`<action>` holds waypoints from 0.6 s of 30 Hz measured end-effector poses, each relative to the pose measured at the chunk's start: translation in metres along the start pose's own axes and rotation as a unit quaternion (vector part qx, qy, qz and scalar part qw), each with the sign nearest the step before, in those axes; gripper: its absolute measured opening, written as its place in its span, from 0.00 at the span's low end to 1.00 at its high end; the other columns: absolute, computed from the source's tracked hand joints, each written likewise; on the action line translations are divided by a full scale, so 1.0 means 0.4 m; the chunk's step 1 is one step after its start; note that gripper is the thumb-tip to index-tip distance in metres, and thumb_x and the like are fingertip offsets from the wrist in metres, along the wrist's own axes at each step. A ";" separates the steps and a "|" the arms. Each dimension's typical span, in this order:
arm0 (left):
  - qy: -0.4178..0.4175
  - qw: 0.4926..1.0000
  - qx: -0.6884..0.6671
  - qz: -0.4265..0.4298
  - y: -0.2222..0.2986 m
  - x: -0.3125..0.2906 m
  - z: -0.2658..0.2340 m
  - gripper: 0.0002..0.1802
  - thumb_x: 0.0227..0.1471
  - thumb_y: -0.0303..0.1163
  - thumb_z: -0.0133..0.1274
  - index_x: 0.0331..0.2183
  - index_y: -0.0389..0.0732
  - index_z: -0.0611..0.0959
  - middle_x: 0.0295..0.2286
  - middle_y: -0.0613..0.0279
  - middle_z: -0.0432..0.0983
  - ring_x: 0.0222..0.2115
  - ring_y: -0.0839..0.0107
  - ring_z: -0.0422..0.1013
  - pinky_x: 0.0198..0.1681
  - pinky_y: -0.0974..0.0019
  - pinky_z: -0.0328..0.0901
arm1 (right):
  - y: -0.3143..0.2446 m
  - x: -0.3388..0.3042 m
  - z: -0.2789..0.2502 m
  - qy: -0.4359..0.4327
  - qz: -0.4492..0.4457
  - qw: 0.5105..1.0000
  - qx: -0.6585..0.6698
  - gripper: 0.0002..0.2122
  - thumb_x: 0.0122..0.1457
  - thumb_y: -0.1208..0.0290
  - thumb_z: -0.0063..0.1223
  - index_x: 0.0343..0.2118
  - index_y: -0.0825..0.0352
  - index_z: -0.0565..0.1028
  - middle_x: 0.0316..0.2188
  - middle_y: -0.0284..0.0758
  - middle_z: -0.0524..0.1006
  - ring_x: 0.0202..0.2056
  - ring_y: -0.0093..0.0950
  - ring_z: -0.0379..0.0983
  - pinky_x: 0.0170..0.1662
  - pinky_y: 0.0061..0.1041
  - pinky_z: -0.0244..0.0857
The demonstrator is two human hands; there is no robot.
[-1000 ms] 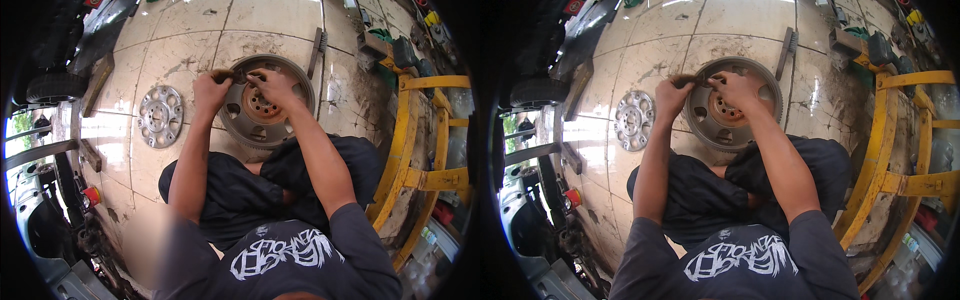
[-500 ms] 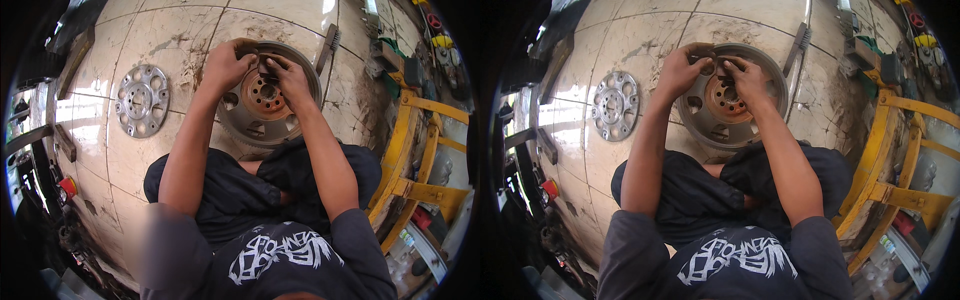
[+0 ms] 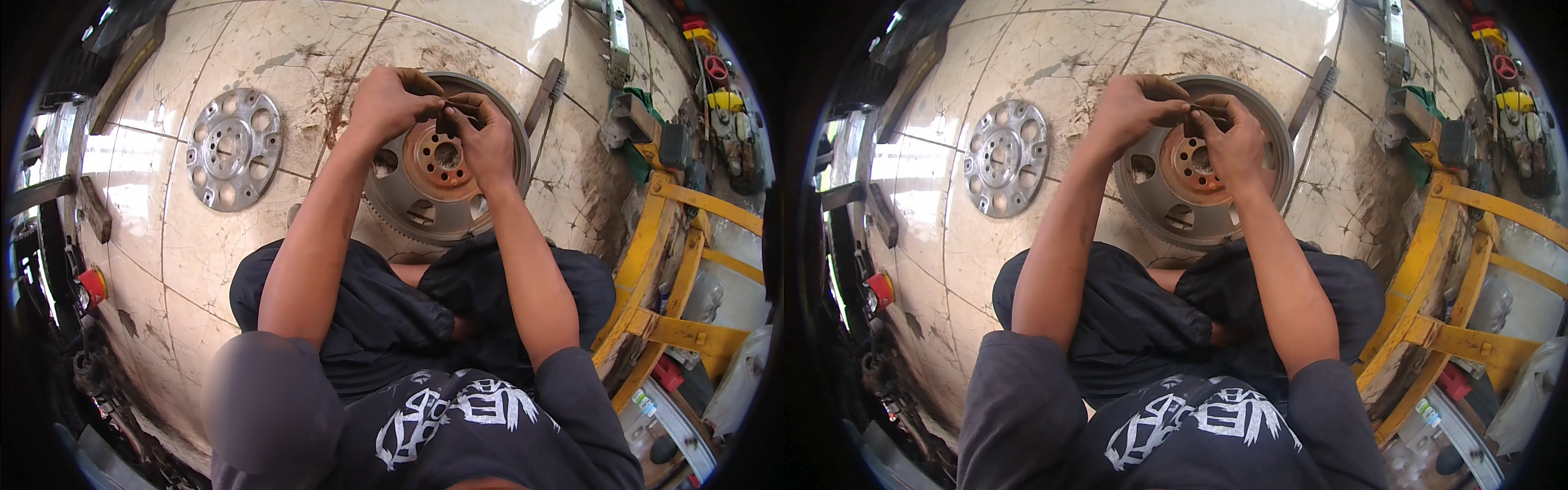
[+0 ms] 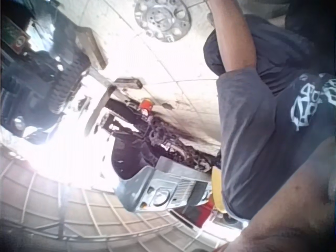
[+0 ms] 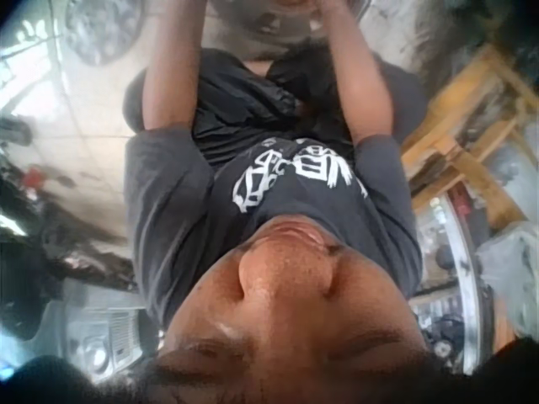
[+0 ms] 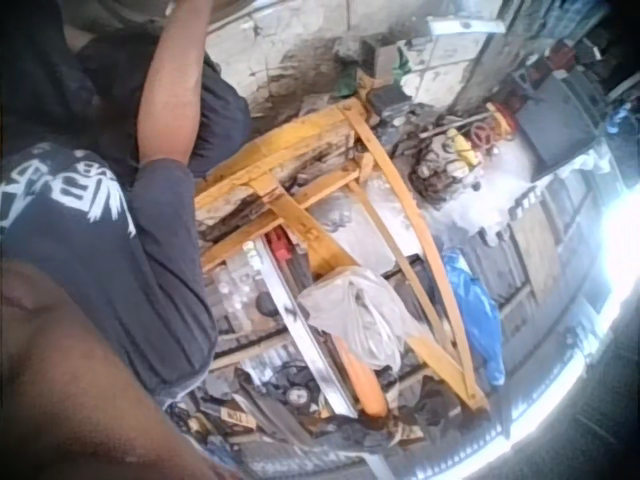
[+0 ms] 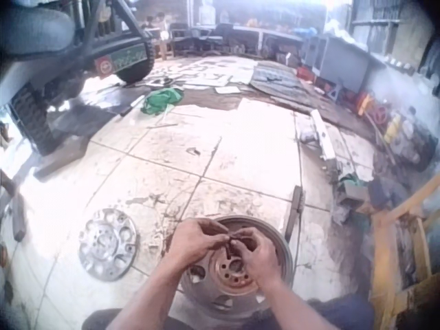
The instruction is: The person scrubs the inner surface of a brake drum with a wire brush while sitting on the floor. The person rotates the drum to access different areas and continues scrubbing the interior.
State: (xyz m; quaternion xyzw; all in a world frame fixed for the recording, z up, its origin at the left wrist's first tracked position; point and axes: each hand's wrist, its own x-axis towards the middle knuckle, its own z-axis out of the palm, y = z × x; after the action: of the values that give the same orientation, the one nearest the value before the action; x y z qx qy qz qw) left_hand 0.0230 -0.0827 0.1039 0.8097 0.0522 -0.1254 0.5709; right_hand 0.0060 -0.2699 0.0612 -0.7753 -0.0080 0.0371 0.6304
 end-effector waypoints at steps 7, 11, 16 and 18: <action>0.048 0.995 0.085 0.013 -0.028 0.018 -0.032 0.17 0.52 0.37 0.66 0.40 0.35 0.90 0.34 0.51 0.87 0.36 0.63 0.83 0.44 0.63 0.75 | 0.008 0.001 0.006 -0.032 0.064 0.997 0.034 0.09 0.61 0.71 0.65 0.42 0.67 0.84 0.37 0.37 0.86 0.38 0.25 0.84 0.42 0.26 0.75; 0.271 0.941 0.200 -0.020 -0.173 0.079 -0.043 0.21 0.59 0.44 0.57 0.46 0.38 0.87 0.40 0.45 0.85 0.44 0.50 0.80 0.50 0.55 0.73 | 0.020 -0.027 0.044 -0.046 -0.054 0.968 -0.242 0.09 0.56 0.73 0.63 0.40 0.62 0.85 0.34 0.41 0.85 0.36 0.35 0.83 0.43 0.32 0.74; 0.360 0.906 0.221 0.020 -0.348 0.083 0.050 0.18 0.65 0.45 0.49 0.48 0.47 0.86 0.54 0.58 0.77 0.59 0.54 0.69 0.62 0.49 0.62 | 0.062 -0.020 0.137 -0.135 -0.137 0.936 -0.296 0.09 0.54 0.74 0.63 0.39 0.62 0.86 0.35 0.43 0.85 0.37 0.40 0.82 0.45 0.35 0.74; 0.338 0.925 0.174 0.029 -0.348 0.084 0.057 0.17 0.66 0.44 0.48 0.45 0.47 0.87 0.56 0.60 0.74 0.61 0.57 0.65 0.65 0.48 0.57 | 0.069 -0.020 0.148 -0.145 -0.158 0.926 -0.311 0.10 0.53 0.74 0.64 0.39 0.63 0.86 0.36 0.43 0.85 0.38 0.41 0.82 0.45 0.35 0.74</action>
State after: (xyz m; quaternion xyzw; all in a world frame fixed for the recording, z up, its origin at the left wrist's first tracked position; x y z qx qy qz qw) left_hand 0.0206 -0.0584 -0.0391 0.8917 0.1958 0.1652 0.3732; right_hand -0.0068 -0.2183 0.0226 -0.9073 -0.2331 0.0449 0.3471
